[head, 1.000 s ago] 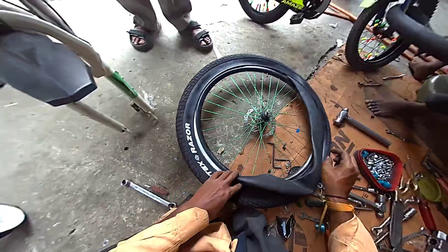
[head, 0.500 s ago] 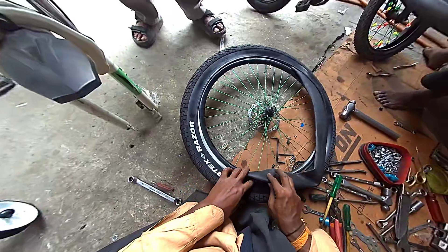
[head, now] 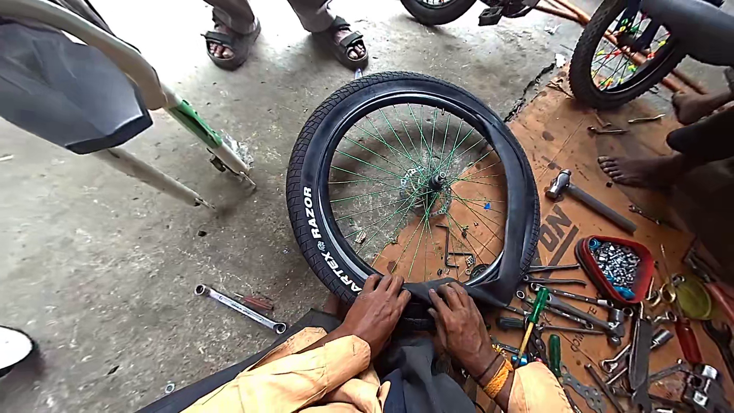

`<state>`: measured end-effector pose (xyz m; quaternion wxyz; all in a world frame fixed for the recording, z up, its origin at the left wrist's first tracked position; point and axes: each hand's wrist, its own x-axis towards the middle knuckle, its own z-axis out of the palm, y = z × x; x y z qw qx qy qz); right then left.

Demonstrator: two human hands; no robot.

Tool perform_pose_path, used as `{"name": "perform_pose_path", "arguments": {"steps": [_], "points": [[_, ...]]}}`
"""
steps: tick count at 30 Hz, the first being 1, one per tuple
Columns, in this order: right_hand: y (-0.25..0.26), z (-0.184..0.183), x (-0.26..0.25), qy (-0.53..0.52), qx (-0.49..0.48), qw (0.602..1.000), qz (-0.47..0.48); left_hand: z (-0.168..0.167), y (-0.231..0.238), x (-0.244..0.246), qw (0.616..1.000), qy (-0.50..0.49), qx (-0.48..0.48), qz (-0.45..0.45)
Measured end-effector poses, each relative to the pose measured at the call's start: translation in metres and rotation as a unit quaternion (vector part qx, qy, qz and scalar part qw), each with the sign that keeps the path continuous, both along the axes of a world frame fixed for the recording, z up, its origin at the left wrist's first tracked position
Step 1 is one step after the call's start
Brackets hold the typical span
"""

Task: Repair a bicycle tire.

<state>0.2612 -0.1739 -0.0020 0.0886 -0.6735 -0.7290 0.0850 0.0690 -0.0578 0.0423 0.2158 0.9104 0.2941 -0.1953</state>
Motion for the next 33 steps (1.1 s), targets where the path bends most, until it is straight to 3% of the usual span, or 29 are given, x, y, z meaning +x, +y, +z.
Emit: {"name": "perform_pose_path", "arguments": {"steps": [6,10,17,19,21,23,25,27,30,33], "points": [[0.025,0.029,0.017,0.027,-0.253,0.961,0.104,0.012,0.024,0.013,0.987,0.089,-0.128,-0.038],[0.057,0.053,0.004,-0.019,-0.406,0.909,0.090,0.021,0.028,0.022,0.978,0.136,-0.152,-0.048],[0.087,0.063,-0.008,-0.059,-0.520,0.847,0.090,-0.004,0.023,-0.005,0.987,0.001,-0.145,-0.076],[0.087,0.058,0.007,0.041,-0.482,0.870,0.098,-0.004,0.024,-0.010,0.989,0.002,-0.129,-0.076],[0.072,0.057,0.029,0.186,-0.341,0.920,0.043,0.003,0.034,-0.020,0.993,0.003,-0.100,-0.067],[0.050,0.053,0.043,0.185,-0.113,0.976,-0.036,0.012,0.047,-0.035,0.997,0.008,-0.047,-0.053],[0.033,0.048,0.055,0.117,0.050,0.987,-0.099,0.021,0.060,-0.050,0.998,0.029,0.007,-0.051],[0.018,0.041,0.056,0.111,0.095,0.980,-0.135,0.032,0.075,-0.057,0.998,0.029,-0.030,-0.049],[0.008,0.034,0.040,0.150,0.100,0.973,-0.144,0.042,0.073,-0.047,0.982,-0.091,-0.159,-0.044],[0.017,0.038,0.020,0.173,0.074,0.971,-0.148,0.033,0.051,-0.028,0.979,-0.145,-0.143,-0.029]]}}
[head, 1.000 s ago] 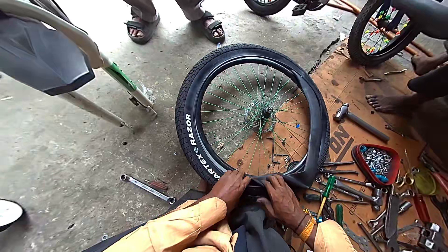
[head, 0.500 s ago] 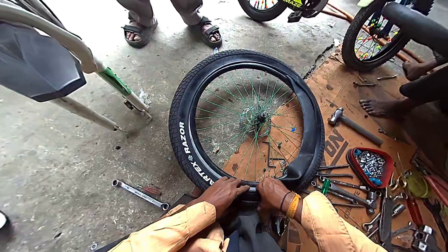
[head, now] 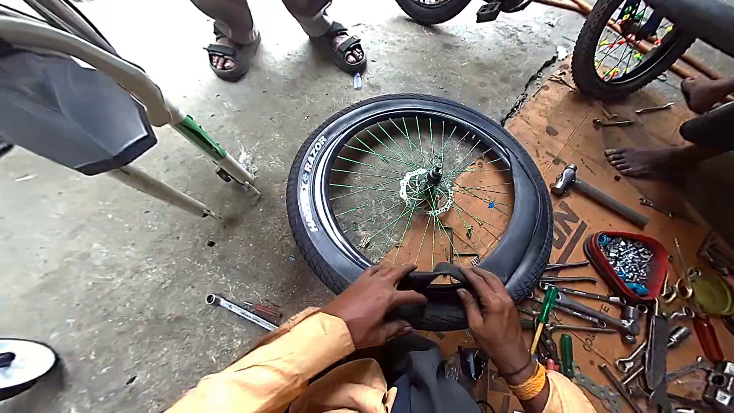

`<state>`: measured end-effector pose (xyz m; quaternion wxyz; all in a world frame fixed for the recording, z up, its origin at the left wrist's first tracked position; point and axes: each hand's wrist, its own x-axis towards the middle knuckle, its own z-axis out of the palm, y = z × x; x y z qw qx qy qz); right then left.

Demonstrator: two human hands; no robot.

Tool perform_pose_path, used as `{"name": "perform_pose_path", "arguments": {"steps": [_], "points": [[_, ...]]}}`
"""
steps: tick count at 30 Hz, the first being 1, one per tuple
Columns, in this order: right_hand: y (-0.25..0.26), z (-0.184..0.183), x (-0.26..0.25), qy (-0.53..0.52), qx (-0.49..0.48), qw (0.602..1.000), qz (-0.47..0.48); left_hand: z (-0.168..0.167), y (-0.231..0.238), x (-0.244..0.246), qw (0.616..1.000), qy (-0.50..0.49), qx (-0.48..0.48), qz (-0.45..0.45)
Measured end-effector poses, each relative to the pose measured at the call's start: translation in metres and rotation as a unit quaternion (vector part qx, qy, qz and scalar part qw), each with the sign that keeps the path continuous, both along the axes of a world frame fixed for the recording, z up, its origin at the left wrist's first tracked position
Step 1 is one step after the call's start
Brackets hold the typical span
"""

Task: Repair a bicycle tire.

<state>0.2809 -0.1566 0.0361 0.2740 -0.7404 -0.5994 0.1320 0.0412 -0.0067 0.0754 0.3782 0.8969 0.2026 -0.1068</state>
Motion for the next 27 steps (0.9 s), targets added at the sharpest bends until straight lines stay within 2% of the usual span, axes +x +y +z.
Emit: {"name": "perform_pose_path", "arguments": {"steps": [3,8,13,16,18,23,27], "points": [[0.011,0.000,-0.012,-0.006,0.004,1.000,-0.007,-0.006,-0.010,0.011,0.995,0.020,0.097,0.010],[0.010,-0.006,-0.014,-0.135,0.053,0.987,0.073,-0.012,-0.027,0.008,0.979,0.107,0.173,0.010],[-0.002,-0.033,-0.007,-0.221,-0.016,0.961,0.167,-0.023,-0.033,0.013,0.973,0.147,0.178,0.018],[-0.007,-0.043,-0.006,-0.208,-0.083,0.951,0.211,-0.031,-0.033,0.011,0.968,0.126,0.215,0.011],[-0.010,-0.040,-0.007,-0.163,-0.151,0.946,0.235,-0.029,-0.029,0.012,0.970,0.140,0.200,-0.002],[0.003,-0.020,-0.002,-0.115,-0.260,0.916,0.283,-0.022,-0.011,0.023,0.969,0.236,0.064,-0.041],[0.033,0.004,-0.013,-0.118,-0.390,0.864,0.296,-0.014,-0.003,0.029,0.958,0.279,0.036,-0.059]]}}
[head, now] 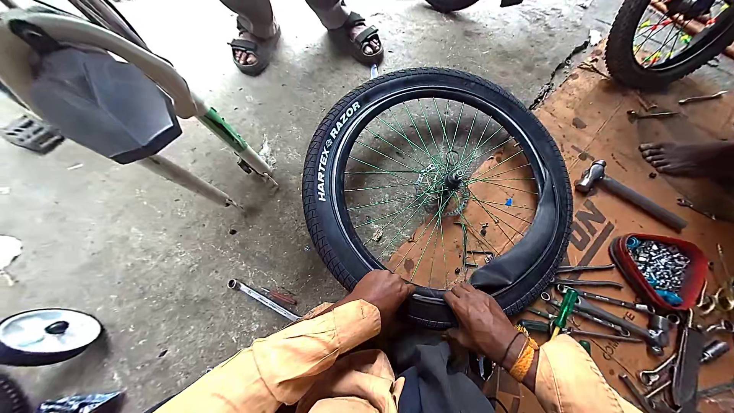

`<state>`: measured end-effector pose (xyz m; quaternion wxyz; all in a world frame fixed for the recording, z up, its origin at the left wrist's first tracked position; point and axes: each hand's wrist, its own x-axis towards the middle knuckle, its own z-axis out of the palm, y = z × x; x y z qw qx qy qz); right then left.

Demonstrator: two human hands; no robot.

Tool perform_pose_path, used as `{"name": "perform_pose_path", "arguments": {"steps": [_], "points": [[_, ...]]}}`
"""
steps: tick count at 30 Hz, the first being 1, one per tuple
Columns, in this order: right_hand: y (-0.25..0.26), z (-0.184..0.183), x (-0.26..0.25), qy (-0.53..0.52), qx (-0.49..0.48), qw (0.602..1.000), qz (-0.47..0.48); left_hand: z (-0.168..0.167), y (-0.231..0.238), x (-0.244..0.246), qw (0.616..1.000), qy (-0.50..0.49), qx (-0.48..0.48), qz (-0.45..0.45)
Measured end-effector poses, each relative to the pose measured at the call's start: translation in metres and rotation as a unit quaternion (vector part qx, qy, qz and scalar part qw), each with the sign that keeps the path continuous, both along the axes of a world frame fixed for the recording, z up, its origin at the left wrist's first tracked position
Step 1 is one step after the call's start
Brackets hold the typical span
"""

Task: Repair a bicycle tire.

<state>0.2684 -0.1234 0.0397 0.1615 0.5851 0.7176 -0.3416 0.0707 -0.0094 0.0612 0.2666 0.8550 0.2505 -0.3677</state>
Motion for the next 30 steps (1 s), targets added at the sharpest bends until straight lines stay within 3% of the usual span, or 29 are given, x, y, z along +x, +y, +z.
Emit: {"name": "perform_pose_path", "arguments": {"steps": [5,10,12,14,16,17,21,26,30], "points": [[0.021,0.015,-0.014,-0.058,-0.090,0.994,0.004,-0.009,0.003,-0.016,0.995,-0.099,-0.008,-0.008],[0.030,0.020,-0.018,-0.070,-0.133,0.989,0.017,-0.019,-0.003,-0.023,0.992,-0.116,0.017,-0.044],[0.035,0.022,-0.008,-0.022,-0.142,0.990,0.009,-0.020,-0.006,-0.027,0.991,-0.121,0.045,-0.044],[0.037,0.024,0.011,0.101,-0.131,0.985,-0.040,-0.019,-0.004,-0.034,0.988,-0.128,0.078,-0.036],[0.028,0.020,0.030,0.247,-0.056,0.953,-0.167,-0.016,0.007,-0.045,0.984,-0.134,0.118,-0.030],[0.020,0.017,0.036,0.269,0.011,0.938,-0.220,-0.012,0.014,-0.051,0.981,-0.134,0.136,-0.026],[-0.018,-0.004,0.049,0.156,0.250,0.916,-0.273,0.014,0.037,-0.070,0.985,-0.143,0.091,0.037],[-0.031,-0.015,0.018,0.096,0.305,0.908,-0.272,0.014,0.013,-0.037,0.958,-0.273,-0.046,0.072],[-0.021,-0.014,-0.002,0.117,0.329,0.871,-0.346,-0.001,-0.011,-0.009,0.969,-0.245,0.038,0.019]]}}
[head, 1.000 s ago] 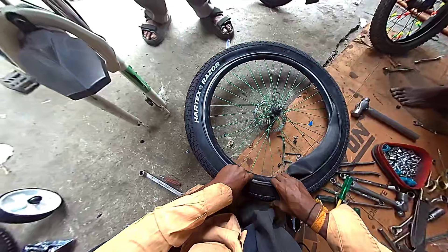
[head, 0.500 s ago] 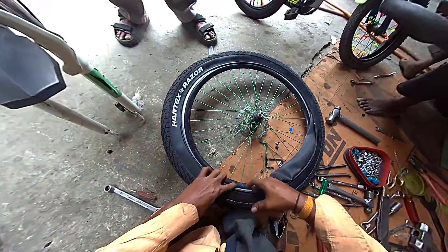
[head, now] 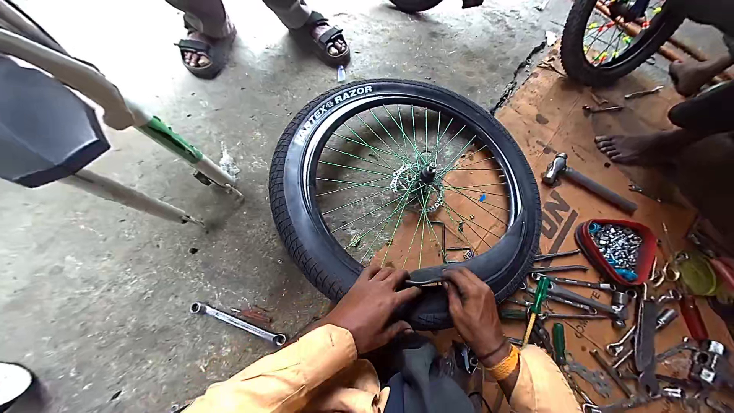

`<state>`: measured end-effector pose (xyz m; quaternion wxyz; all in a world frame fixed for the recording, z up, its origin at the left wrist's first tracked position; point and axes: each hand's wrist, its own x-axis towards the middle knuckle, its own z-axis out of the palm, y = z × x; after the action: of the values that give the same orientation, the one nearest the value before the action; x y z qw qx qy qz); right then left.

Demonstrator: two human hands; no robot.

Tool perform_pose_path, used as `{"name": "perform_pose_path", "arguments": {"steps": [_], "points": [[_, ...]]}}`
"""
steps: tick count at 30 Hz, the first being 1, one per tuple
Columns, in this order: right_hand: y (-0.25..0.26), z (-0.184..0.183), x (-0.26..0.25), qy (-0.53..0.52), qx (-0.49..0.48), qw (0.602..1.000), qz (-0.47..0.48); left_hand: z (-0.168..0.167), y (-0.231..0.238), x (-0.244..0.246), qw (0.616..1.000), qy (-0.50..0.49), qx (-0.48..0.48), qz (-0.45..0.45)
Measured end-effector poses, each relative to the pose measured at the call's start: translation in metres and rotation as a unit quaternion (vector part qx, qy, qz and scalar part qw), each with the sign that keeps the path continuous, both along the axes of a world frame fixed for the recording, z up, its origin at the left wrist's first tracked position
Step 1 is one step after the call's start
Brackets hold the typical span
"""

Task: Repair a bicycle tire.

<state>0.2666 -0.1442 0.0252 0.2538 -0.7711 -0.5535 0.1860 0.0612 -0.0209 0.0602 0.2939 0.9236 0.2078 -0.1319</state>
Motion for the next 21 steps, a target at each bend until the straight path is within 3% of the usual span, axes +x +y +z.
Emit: {"name": "perform_pose_path", "arguments": {"steps": [3,7,14,18,21], "points": [[0.000,-0.002,-0.009,0.026,0.037,0.998,-0.049,-0.002,-0.008,0.005,0.998,0.021,0.059,-0.009],[-0.004,-0.002,-0.015,-0.019,0.084,0.996,-0.007,0.004,-0.012,0.005,0.996,0.054,0.067,-0.004],[0.007,-0.002,-0.021,0.014,0.110,0.994,-0.014,0.003,-0.020,0.012,0.994,0.072,0.077,0.004],[-0.011,-0.005,-0.013,-0.088,0.008,0.992,0.090,0.003,-0.018,0.011,0.991,0.099,0.085,0.002],[-0.028,-0.004,-0.006,-0.101,-0.111,0.968,0.199,0.005,-0.013,0.017,0.987,0.143,0.067,-0.010]]}}
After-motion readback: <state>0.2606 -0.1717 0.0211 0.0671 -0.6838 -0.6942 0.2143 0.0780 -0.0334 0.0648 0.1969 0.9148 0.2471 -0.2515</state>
